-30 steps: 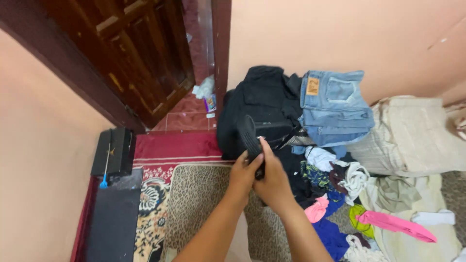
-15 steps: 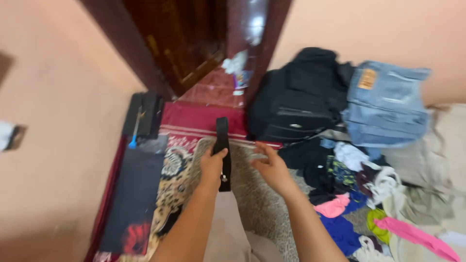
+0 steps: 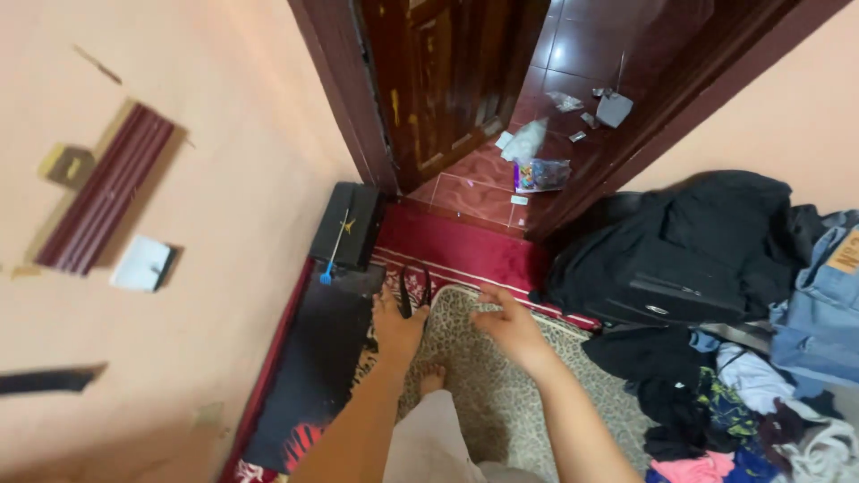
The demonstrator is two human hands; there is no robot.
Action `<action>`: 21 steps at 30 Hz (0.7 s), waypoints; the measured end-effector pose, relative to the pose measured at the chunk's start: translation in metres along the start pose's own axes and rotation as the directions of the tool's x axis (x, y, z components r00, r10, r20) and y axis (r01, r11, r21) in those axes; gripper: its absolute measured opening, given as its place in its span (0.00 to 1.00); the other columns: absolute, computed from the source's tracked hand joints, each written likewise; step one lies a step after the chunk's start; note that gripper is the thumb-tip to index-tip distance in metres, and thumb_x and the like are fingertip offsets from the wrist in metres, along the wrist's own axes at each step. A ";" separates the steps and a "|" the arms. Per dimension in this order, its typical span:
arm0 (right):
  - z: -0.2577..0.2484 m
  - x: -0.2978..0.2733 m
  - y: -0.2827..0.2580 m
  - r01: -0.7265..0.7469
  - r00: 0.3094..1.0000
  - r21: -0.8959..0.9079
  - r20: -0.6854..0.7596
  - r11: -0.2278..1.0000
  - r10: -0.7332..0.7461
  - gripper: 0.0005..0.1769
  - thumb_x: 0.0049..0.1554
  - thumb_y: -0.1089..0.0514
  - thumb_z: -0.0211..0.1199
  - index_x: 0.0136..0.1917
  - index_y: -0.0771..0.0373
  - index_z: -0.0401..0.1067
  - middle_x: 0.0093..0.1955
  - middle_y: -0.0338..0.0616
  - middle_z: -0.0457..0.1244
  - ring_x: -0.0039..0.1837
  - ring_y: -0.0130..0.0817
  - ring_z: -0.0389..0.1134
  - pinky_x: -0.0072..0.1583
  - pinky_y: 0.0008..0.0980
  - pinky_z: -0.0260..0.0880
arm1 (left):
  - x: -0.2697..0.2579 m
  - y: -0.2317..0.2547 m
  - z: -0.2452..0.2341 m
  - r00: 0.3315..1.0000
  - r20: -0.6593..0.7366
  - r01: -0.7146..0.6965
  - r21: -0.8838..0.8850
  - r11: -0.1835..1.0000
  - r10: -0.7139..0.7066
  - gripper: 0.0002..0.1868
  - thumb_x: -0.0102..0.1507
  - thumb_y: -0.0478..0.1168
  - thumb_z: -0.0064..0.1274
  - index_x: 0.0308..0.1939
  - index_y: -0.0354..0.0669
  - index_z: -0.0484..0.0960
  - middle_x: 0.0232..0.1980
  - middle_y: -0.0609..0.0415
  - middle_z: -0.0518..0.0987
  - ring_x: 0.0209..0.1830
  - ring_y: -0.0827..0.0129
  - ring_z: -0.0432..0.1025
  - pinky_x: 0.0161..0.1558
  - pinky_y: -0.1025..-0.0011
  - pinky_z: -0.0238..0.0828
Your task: Gathering and organizing clothes and household items from the floor and surface into a cabinet.
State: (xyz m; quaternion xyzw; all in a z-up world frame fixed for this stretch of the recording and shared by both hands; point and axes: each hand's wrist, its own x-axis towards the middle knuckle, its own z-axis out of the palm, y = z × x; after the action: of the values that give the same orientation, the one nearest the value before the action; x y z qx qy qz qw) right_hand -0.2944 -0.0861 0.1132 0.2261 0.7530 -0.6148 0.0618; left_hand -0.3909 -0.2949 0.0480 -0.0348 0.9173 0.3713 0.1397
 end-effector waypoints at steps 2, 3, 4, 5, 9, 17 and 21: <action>-0.001 0.005 0.000 0.011 0.998 0.124 -0.069 0.992 -0.002 0.34 0.52 0.60 0.67 0.71 0.62 0.64 0.63 0.42 0.65 0.56 0.28 0.73 0.54 0.28 0.71 | 0.008 0.002 0.006 0.994 -0.006 -0.108 -0.033 0.994 0.108 0.55 0.55 0.51 0.68 0.77 0.36 0.53 0.79 0.35 0.53 0.82 0.43 0.45 0.75 0.54 0.43; -0.003 0.007 0.003 0.004 0.996 0.137 -0.093 0.991 0.008 0.34 0.52 0.60 0.67 0.71 0.62 0.64 0.63 0.42 0.65 0.56 0.28 0.73 0.54 0.28 0.71 | 0.013 0.012 0.008 0.992 0.015 -0.124 -0.024 0.992 0.125 0.55 0.55 0.51 0.68 0.77 0.36 0.53 0.79 0.35 0.53 0.82 0.43 0.45 0.75 0.54 0.43; -0.006 0.007 0.006 0.010 0.990 0.152 -0.139 0.988 0.011 0.32 0.53 0.60 0.68 0.70 0.63 0.65 0.60 0.44 0.67 0.56 0.29 0.72 0.55 0.28 0.70 | 0.016 0.023 0.011 0.985 0.042 -0.163 -0.080 0.983 0.167 0.54 0.56 0.50 0.66 0.78 0.35 0.53 0.79 0.33 0.53 0.81 0.42 0.46 0.75 0.55 0.45; -0.011 0.003 0.011 0.012 0.980 0.169 -0.198 0.986 0.022 0.30 0.54 0.60 0.68 0.69 0.64 0.67 0.57 0.46 0.68 0.56 0.31 0.71 0.56 0.29 0.70 | 0.016 0.035 0.017 0.973 0.079 -0.203 -0.136 0.970 0.215 0.54 0.56 0.50 0.65 0.78 0.34 0.52 0.80 0.32 0.53 0.81 0.42 0.48 0.76 0.56 0.47; -0.034 -0.029 -0.016 -0.169 0.903 0.212 -0.358 0.963 0.237 0.33 0.54 0.60 0.66 0.72 0.60 0.64 0.54 0.46 0.71 0.55 0.31 0.71 0.57 0.29 0.69 | 0.010 0.091 0.037 0.897 0.278 -0.311 -0.154 0.938 0.343 0.52 0.59 0.51 0.64 0.78 0.36 0.52 0.80 0.33 0.52 0.80 0.42 0.48 0.73 0.55 0.47; -0.078 -0.105 0.046 -0.069 0.663 0.410 -0.663 0.910 0.349 0.31 0.54 0.61 0.65 0.71 0.63 0.66 0.65 0.41 0.66 0.61 0.33 0.71 0.60 0.29 0.68 | -0.056 0.180 0.091 0.636 0.445 -0.486 -0.404 0.775 0.630 0.44 0.60 0.48 0.62 0.76 0.36 0.60 0.70 0.33 0.71 0.71 0.48 0.67 0.68 0.62 0.62; -0.099 -0.155 0.050 -0.049 0.504 0.528 -0.720 0.848 0.478 0.32 0.53 0.60 0.65 0.71 0.61 0.67 0.64 0.39 0.66 0.61 0.32 0.71 0.58 0.29 0.68 | -0.097 0.203 0.132 0.498 0.618 -0.501 -0.368 0.784 0.608 0.43 0.59 0.47 0.63 0.75 0.40 0.63 0.66 0.35 0.75 0.68 0.50 0.69 0.66 0.62 0.64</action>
State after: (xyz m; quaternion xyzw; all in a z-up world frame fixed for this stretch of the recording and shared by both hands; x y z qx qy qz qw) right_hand -0.1174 -0.0258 0.1493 0.6122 0.4845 -0.5689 -0.2586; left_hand -0.3014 -0.0611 0.1217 0.3976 0.7227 0.4429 0.3513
